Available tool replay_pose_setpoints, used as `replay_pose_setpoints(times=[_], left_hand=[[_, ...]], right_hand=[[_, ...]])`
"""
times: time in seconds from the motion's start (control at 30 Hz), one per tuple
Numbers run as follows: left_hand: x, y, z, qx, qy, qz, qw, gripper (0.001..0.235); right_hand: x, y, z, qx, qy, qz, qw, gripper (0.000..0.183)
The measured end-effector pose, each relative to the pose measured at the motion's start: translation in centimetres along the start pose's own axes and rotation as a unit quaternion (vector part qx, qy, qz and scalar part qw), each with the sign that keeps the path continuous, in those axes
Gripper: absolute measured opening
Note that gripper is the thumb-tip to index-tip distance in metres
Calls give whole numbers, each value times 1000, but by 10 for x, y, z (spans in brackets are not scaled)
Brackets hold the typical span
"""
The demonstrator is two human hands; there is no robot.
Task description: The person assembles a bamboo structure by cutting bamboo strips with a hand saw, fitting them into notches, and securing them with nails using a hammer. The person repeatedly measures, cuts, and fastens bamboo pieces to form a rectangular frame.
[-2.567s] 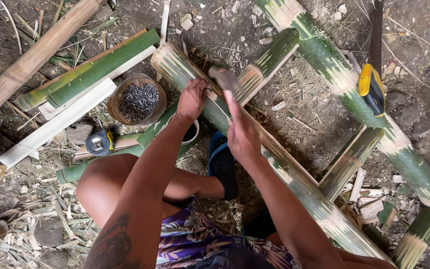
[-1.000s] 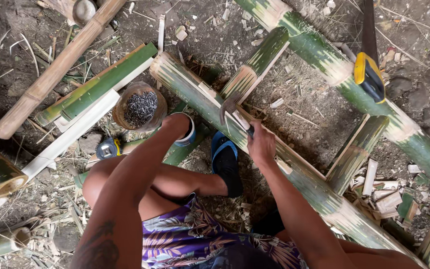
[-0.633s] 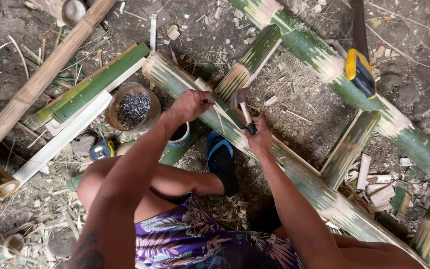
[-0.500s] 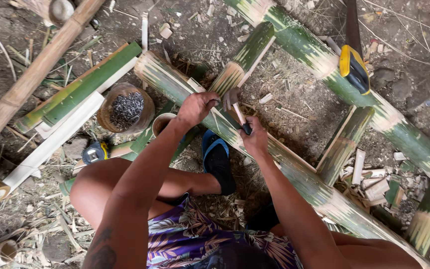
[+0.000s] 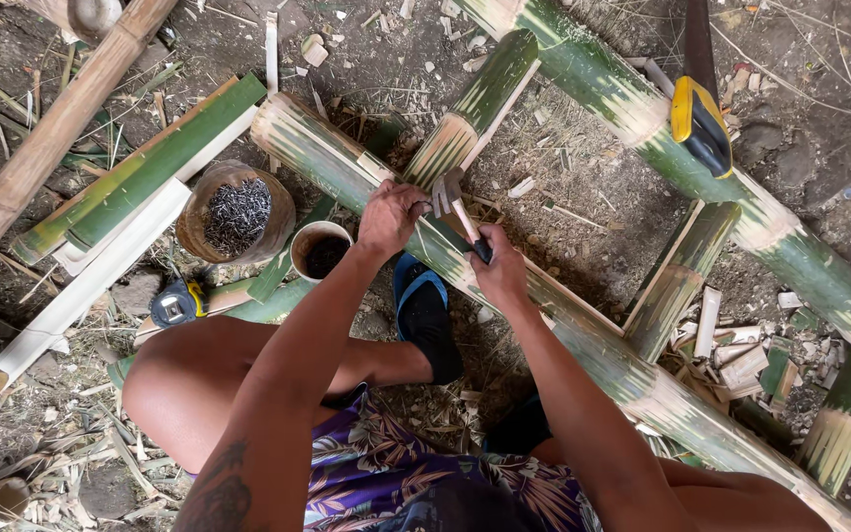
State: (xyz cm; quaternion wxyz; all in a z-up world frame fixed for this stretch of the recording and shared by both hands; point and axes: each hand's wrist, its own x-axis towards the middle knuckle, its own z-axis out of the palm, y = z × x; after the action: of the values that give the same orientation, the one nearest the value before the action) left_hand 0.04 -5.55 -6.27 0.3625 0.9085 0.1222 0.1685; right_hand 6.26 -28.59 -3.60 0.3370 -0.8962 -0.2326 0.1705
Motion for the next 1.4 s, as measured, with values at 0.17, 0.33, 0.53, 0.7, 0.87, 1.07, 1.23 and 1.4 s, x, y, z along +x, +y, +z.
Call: replay_pose_setpoints(times=[0.17,0.33,0.53,0.7,0.87,1.07,1.23,1.4], left_hand=[[5,8,-2,81,-27,16,996,10],[-1,8,2,84,0,17,996,12],[-2,6,5,122,22,38,992,10],[-6,2,8,105,36,44,993,12],[0,7,2,112,28,32,993,15],[-16,2,6,105,10,29,994,16],[-2,7,2,118,23,32,992,11],[7,-7,-24,65,27,-117,991,13]], right_hand=[[-9,-14,-12,-57,36,-74,995,42],[-34,-42,-30,-29,-35,-40,998,39],[-50,-68,-41,-99,-125,-8,987,31],[-54,-72,-43,8,30,-166,986,31],[-48,-84,-48,-69,-111,-48,990,30],[-52,-74,-35,-5,0,-106,994,24],[-45,-38,-33,-53,-55,53,996,25],[-48,7,-34,-130,-9,90,987,29]])
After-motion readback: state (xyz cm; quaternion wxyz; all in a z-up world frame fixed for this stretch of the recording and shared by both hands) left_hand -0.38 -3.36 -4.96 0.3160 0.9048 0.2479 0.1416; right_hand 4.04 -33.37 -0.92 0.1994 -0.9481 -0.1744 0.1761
